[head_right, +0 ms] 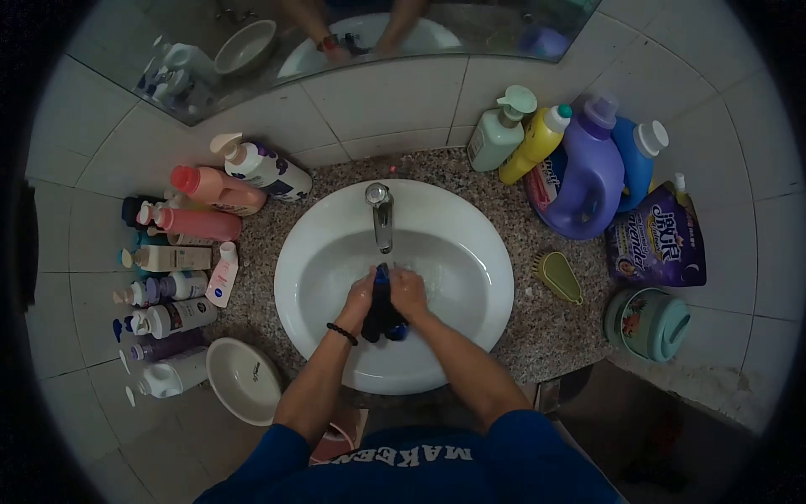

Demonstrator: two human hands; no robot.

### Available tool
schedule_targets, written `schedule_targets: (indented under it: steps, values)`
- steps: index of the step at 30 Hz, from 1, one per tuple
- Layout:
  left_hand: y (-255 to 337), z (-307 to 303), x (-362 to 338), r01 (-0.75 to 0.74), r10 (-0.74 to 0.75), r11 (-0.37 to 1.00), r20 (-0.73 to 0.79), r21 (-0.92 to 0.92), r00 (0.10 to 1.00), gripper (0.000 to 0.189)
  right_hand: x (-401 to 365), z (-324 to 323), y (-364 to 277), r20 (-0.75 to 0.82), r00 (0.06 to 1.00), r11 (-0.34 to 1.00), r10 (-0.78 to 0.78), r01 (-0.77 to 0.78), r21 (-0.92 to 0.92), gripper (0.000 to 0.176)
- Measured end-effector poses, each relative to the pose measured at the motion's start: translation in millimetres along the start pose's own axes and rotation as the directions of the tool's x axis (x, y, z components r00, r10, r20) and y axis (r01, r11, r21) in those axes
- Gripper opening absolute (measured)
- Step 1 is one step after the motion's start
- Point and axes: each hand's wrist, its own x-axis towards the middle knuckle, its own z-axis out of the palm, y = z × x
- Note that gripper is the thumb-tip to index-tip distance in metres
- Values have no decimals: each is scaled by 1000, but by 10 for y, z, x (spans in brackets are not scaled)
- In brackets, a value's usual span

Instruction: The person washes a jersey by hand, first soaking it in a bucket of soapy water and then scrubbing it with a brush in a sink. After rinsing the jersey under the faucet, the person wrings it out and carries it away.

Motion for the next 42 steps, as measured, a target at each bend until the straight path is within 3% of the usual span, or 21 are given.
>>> schedule_targets:
  steps: [2,4,6,8,12,15,17,18,20,21,22,23,26,27,30,33,35,38,40,41,42]
  values:
    - [4,-92,38,-16,8,991,57,131,998,40,228,-250,60,195,969,971,-149,180,-156,35]
    - [-123,-157,48,-17,-15,965,118,262,993,37,156,-333,-87,88,983,924,-159,179,-339,32]
    - [-269,-228,48,-294,664,430,-78,853,744,44,96,-331,-121,-10,983,849,-182,152,-506,34]
    - [-312,-122,-68,-270,708,320,-40,908,706,51,9,-262,-32,161,862,605,-481,458,-651,42]
    - [-665,-29,-8,-194,706,59,96,979,702,58,148,-40,320,298,766,427,-570,586,-688,40]
    - [-713,73,74,-174,653,248,-32,953,756,56,321,14,268,437,855,607,-279,510,-609,43]
    - [-733,27,230,-164,624,390,-128,906,771,53,299,55,-18,187,982,942,21,43,-334,37]
    - [-671,-52,366,-131,552,566,-256,814,793,47,279,197,13,184,983,940,18,46,-338,37]
    - [-728,-207,733,-156,358,898,-477,411,803,29,213,558,190,-279,948,988,152,-155,12,43]
    - [-666,-273,753,-160,359,899,-478,407,802,29,56,483,-59,-191,966,984,175,-168,52,41]
    - [-588,-337,750,-95,97,995,-354,23,930,29,-166,318,-407,-100,975,978,198,-189,91,39]
    - [-549,-348,725,66,-113,937,-120,-342,986,31,-345,254,-539,-102,991,996,85,-82,35,38]
    - [-479,-169,451,51,-80,969,-112,-241,990,32,-67,151,-314,-27,989,989,146,-145,16,37]
    - [-426,-81,370,32,-53,981,-105,-192,993,34,113,243,-70,-276,961,995,5,22,93,36]
    - [-456,-146,429,32,-48,978,-74,-205,996,35,141,270,56,-157,954,954,-255,222,-203,38]
    - [-202,-136,199,61,-58,964,21,-258,998,34,63,79,-163,15,994,974,-107,102,202,35]
    - [-47,-94,89,83,-57,961,106,-264,993,33,325,63,174,42,999,992,5,-10,124,34]
    - [-46,-71,69,-6,-4,996,104,94,995,25,365,-19,137,-24,994,987,104,-106,-121,31]
    - [-111,-54,24,-276,420,634,-22,722,907,40,149,-109,70,-46,937,844,-346,290,-452,34]
    - [-140,-26,3,-275,611,289,45,917,790,52,78,-155,47,-49,938,844,-342,284,-455,34]
    - [-187,12,-44,-280,610,289,49,915,791,52,25,-201,27,58,864,690,-501,439,-575,34]
